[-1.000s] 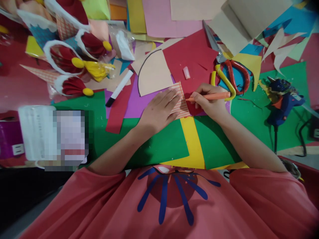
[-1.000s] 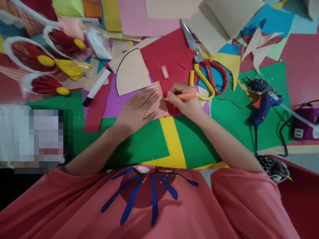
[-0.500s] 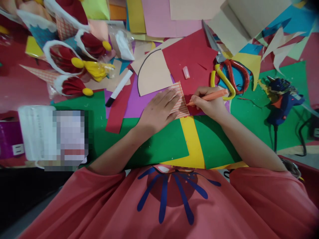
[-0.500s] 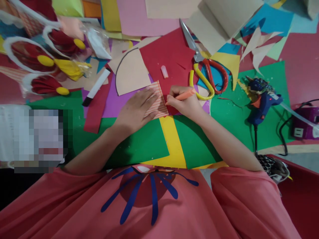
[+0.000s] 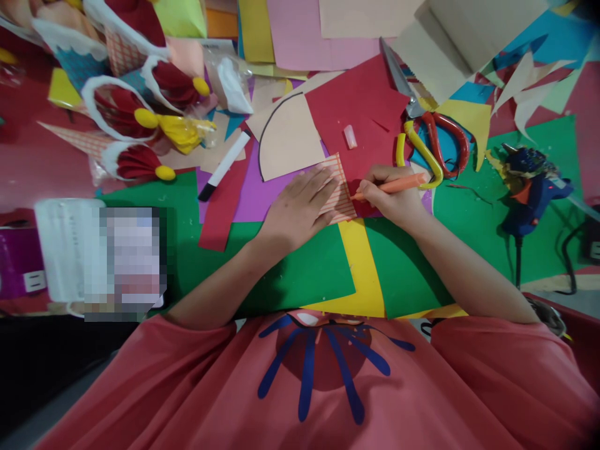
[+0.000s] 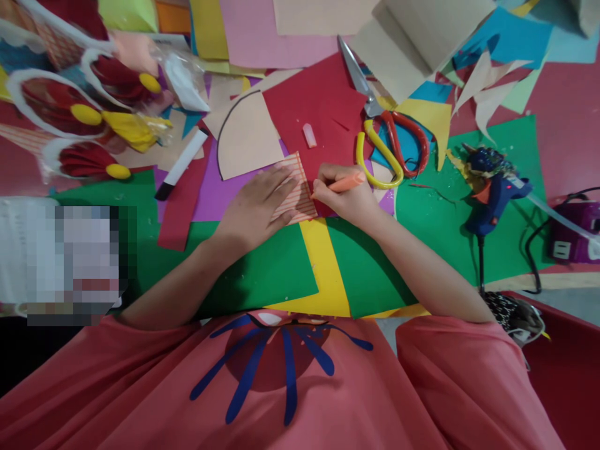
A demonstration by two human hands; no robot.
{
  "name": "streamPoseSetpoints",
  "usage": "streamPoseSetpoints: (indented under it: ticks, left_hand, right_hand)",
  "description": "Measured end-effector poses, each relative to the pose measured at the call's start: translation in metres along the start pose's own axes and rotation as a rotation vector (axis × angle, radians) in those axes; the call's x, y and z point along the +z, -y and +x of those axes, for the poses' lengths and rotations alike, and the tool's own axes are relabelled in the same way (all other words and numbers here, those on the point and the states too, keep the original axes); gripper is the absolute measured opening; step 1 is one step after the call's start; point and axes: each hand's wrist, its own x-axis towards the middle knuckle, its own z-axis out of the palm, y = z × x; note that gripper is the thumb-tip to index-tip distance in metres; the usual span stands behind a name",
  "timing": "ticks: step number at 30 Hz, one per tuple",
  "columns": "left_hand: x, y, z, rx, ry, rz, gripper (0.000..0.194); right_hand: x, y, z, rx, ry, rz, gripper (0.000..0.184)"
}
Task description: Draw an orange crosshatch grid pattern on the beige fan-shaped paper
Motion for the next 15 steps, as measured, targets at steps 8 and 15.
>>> streamPoseSetpoints:
  ticks: [8, 15]
  left_hand:
    - [-0.0014, -0.002, 0.0001, -0.011, 0.005, -0.002, 0.05]
    - [-0.0004, -0.0011, -0.0001, 0.002, -0.013, 0.019, 0.051]
  right_hand:
    - [-0.0019, 0.0041, 0.0, 0.065, -0.005, 0.086, 0.03]
    - [0.0004, 0.0012, -0.0004, 0.028, -0.001, 0.017, 0.026]
